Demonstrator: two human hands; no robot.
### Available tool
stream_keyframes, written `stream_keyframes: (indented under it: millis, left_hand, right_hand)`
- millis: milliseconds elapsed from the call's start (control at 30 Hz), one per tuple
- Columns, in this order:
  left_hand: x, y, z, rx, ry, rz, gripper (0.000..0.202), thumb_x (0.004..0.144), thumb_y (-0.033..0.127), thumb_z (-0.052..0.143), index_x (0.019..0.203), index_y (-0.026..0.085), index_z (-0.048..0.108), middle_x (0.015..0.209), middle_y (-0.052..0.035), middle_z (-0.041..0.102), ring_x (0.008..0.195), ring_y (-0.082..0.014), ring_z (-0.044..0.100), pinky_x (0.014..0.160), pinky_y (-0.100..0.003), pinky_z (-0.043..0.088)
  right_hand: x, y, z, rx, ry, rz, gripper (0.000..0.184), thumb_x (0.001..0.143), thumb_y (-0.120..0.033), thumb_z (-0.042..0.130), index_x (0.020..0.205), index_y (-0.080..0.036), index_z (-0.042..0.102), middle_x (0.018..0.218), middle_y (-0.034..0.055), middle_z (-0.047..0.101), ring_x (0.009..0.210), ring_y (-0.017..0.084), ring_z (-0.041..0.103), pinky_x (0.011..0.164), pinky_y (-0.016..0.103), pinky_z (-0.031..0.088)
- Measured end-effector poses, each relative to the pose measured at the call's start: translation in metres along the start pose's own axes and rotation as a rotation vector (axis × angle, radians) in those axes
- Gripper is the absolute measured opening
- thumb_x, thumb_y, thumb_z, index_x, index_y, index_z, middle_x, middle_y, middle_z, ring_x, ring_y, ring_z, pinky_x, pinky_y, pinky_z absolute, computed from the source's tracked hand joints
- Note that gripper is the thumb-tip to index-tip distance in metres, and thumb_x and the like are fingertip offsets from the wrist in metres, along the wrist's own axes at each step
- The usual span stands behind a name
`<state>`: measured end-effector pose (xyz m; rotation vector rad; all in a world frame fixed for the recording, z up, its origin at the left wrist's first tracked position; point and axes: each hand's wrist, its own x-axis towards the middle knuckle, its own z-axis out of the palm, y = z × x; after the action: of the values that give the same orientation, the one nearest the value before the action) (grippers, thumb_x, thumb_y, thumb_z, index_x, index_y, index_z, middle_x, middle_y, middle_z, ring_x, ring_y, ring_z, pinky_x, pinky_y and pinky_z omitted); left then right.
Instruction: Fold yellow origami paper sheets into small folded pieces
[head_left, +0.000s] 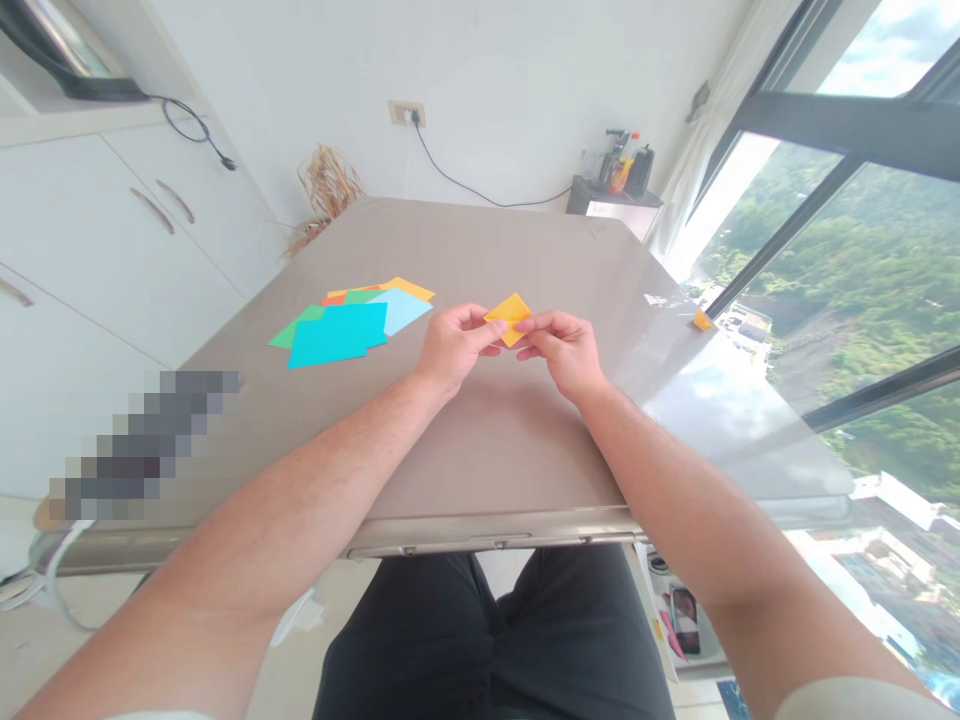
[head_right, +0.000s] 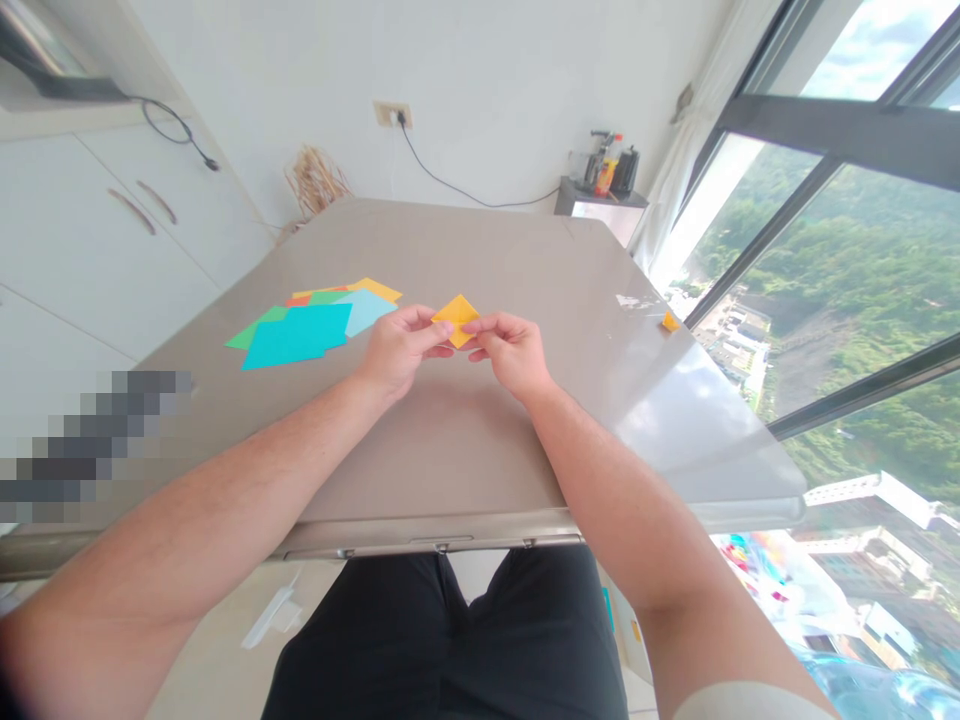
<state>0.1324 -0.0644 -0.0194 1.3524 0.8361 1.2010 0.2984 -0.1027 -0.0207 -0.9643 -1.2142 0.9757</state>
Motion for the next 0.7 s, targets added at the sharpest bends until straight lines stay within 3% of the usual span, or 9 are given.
stream_keyframes:
  millis: [167, 233, 367, 700]
  left_hand:
    - [0.0, -0.002, 0.001, 0.027, 0.028, 0.075, 0.032, 0.069, 0.042, 0.088, 0.081, 0.018, 0.071, 0.081, -0.0051, 0.076, 0.074, -0.018, 0.071, 0.07, -0.032, 0.058]
    - [-0.001, -0.003, 0.002, 0.046, 0.03, 0.083, 0.035, 0.067, 0.044, 0.089, 0.082, 0.018, 0.072, 0.082, -0.0056, 0.077, 0.074, -0.018, 0.071, 0.071, -0.032, 0.058]
    - [-0.001, -0.003, 0.003, 0.071, 0.013, 0.102, 0.038, 0.065, 0.048, 0.091, 0.08, 0.017, 0.074, 0.081, -0.0061, 0.077, 0.074, -0.0183, 0.07, 0.072, -0.032, 0.058]
    - [0.0, -0.003, 0.001, 0.09, 0.022, 0.096, 0.036, 0.066, 0.048, 0.09, 0.076, 0.017, 0.074, 0.078, -0.0055, 0.077, 0.072, -0.0183, 0.07, 0.07, -0.032, 0.058]
  right_hand:
    - [-0.002, -0.005, 0.001, -0.004, 0.031, 0.013, 0.049, 0.073, -0.035, 0.079, 0.118, -0.03, 0.061, 0.084, -0.0028, 0.076, 0.077, 0.017, 0.073, 0.07, 0.031, 0.059]
    - [-0.001, -0.003, 0.002, -0.039, 0.033, 0.038, 0.047, 0.073, -0.042, 0.082, 0.113, -0.027, 0.063, 0.085, -0.0006, 0.076, 0.077, 0.017, 0.073, 0.069, 0.031, 0.059]
    - [0.002, 0.002, 0.0, -0.088, -0.008, 0.059, 0.035, 0.074, -0.05, 0.083, 0.085, -0.02, 0.069, 0.082, 0.0038, 0.076, 0.078, 0.019, 0.073, 0.07, 0.032, 0.06]
    - [0.003, 0.007, -0.003, -0.117, -0.04, 0.052, 0.035, 0.078, -0.053, 0.082, 0.082, -0.02, 0.072, 0.079, 0.0042, 0.075, 0.069, 0.017, 0.07, 0.07, 0.033, 0.06]
